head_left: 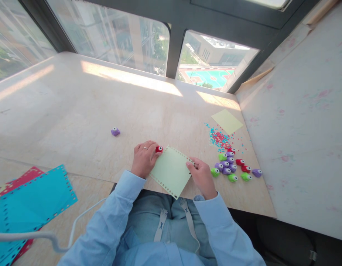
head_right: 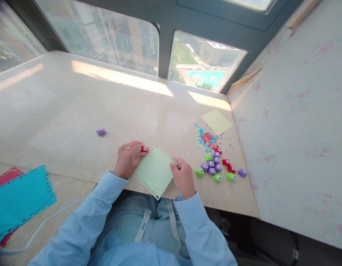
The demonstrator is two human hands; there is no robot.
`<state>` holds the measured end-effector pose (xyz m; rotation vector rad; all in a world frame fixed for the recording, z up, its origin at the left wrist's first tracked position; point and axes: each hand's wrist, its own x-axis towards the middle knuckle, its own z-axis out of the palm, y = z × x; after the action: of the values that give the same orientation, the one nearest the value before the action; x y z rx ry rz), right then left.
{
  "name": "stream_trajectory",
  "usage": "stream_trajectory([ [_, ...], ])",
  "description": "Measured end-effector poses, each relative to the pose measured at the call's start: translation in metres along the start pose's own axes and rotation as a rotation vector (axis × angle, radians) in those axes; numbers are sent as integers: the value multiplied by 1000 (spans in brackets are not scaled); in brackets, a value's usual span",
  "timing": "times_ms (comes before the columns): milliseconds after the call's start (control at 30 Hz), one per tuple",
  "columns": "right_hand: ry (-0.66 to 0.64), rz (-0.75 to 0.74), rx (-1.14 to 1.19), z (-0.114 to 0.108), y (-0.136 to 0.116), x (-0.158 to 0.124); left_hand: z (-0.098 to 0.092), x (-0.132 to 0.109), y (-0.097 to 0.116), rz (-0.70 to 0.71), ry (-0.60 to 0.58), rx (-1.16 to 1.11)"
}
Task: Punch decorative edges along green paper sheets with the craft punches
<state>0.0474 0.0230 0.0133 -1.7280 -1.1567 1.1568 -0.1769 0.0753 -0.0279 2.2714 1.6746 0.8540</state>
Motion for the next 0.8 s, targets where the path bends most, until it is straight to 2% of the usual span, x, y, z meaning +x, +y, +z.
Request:
stream_trajectory([
  [100,15,-49,-120,-13,4,7,-1,0,-3,-6,24,-59],
  [167,87,-87,-239,-25,2,11,-1,0,-4,-13,34,-99],
  [300,461,-168,-478,-51,-7,12,-2,0,-4,-27,43,-118],
  [367,539,-157,-446,-59,-11,11,-1,1,-5,-30,59,-135],
  [433,474,-145,-303,-61,-14,9,0,1,-6,-48,86,-178],
  [533,224,-114,-85,-51,-16,8,1,1,-9,-107,139,-248],
  [633,12,-45,-57,-34,-17,10,1,-1,-10,-176,194,-284],
  [700,-53,-20,-75,-23,-16,13,1,-2,-11,-212,205,-312],
  [800,-83,-40,-109,-14,-15,20,2,-3,-12,-244,184,-373],
])
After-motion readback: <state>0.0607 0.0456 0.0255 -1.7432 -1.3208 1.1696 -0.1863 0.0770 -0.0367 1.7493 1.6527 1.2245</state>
